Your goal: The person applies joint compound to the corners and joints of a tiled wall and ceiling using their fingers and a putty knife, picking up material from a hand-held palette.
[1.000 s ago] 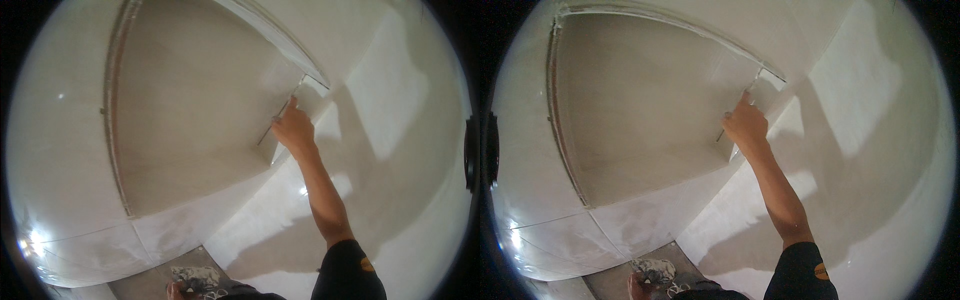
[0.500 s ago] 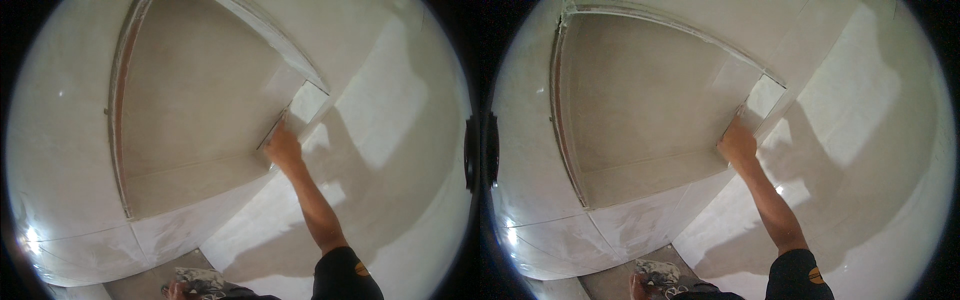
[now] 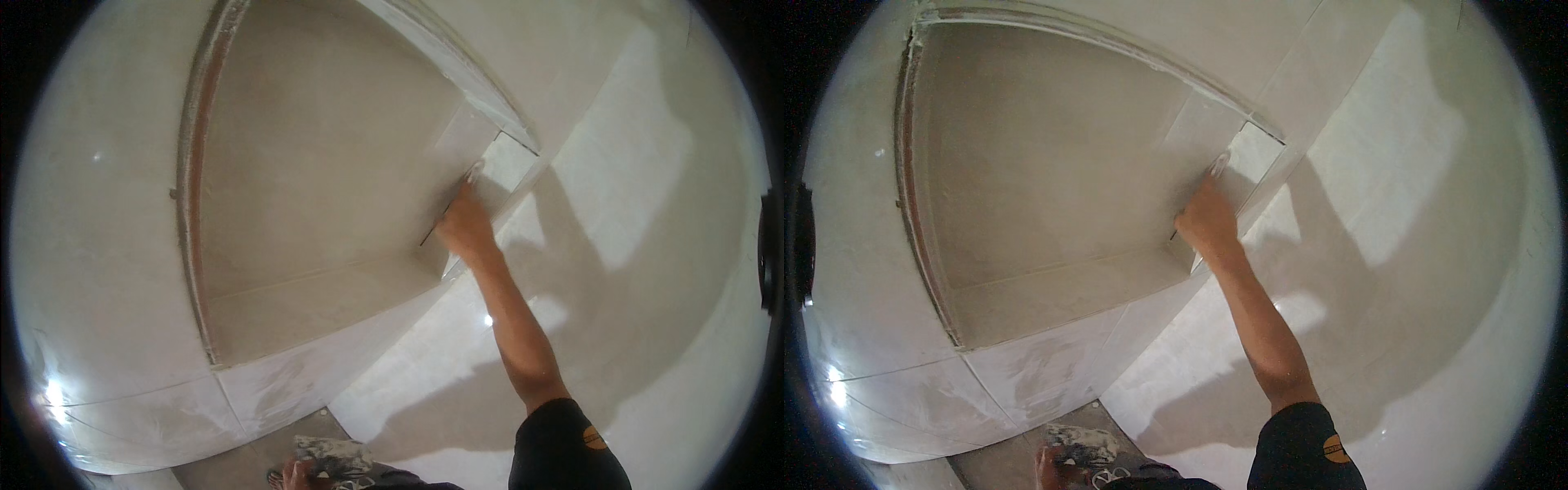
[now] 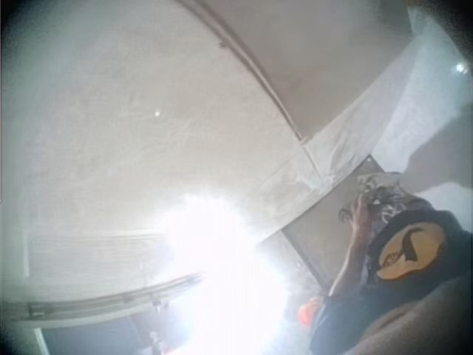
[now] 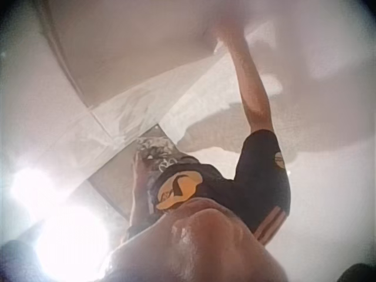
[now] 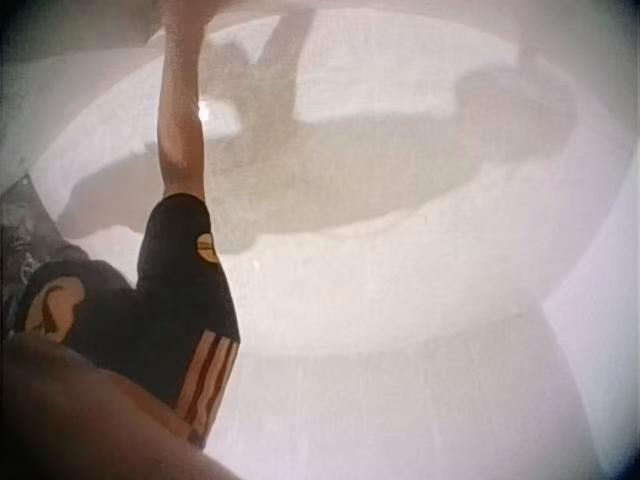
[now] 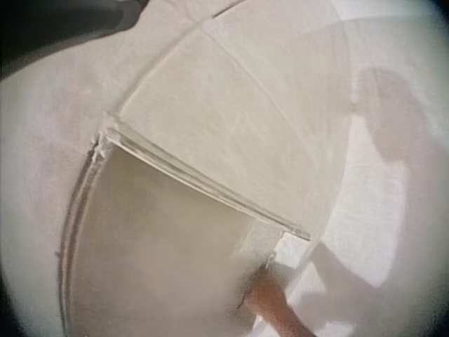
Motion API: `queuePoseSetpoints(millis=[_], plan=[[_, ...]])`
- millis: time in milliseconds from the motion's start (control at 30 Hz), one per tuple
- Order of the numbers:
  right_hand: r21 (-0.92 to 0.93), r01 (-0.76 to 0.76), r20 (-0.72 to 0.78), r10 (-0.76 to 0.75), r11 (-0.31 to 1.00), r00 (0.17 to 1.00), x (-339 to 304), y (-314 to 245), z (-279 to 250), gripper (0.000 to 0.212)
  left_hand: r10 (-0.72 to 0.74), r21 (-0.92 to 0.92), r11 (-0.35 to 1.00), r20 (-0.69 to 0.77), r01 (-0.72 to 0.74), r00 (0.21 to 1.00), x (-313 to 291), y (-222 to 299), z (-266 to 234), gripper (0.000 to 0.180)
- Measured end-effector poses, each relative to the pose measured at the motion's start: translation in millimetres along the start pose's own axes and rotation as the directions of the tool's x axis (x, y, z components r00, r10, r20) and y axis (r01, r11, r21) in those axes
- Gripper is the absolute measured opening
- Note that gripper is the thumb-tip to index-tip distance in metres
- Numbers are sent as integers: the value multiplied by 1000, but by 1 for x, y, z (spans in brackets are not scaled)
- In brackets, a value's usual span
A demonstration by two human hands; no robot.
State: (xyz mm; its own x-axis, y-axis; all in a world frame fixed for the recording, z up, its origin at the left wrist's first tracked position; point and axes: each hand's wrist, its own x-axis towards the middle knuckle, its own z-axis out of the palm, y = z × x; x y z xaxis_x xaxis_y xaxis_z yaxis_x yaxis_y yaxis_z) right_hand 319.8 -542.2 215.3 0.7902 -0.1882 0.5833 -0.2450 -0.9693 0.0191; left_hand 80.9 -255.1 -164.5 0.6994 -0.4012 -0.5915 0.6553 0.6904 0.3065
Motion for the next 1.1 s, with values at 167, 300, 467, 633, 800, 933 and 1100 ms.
queuePoseSetpoints(millis=[167,300,467,633,800,933,1100], plan=[[33,-153,-43,154,988,987,-16,-34,-39,81,116,250,962,-19,-108,993,29,-25,-44,46],[117,-144,-67,153,983,986,15,-8,-45,80,17,248,969,20,-21,1000,7,-6,-20,44],[-57,24,-81,-28,998,996,-9,6,10,79,118,140,983,8,-118,993,22,-14,-17,45],[-113,-28,105,40,993,994,-54,-10,19,76,-25,222,973,-141,56,990,11,-6,-17,46],[38,-189,29,188,981,982,-13,-23,-34,73,5,178,984,80,-19,997,14,-5,-32,42],[-83,-87,58,92,993,994,-26,-3,10,72,58,129,990,32,-61,998,1,0,-9,36],[-164,-139,172,167,977,971,-39,-40,-11,75,156,147,978,-38,-149,987,-7,-3,-5,32]])
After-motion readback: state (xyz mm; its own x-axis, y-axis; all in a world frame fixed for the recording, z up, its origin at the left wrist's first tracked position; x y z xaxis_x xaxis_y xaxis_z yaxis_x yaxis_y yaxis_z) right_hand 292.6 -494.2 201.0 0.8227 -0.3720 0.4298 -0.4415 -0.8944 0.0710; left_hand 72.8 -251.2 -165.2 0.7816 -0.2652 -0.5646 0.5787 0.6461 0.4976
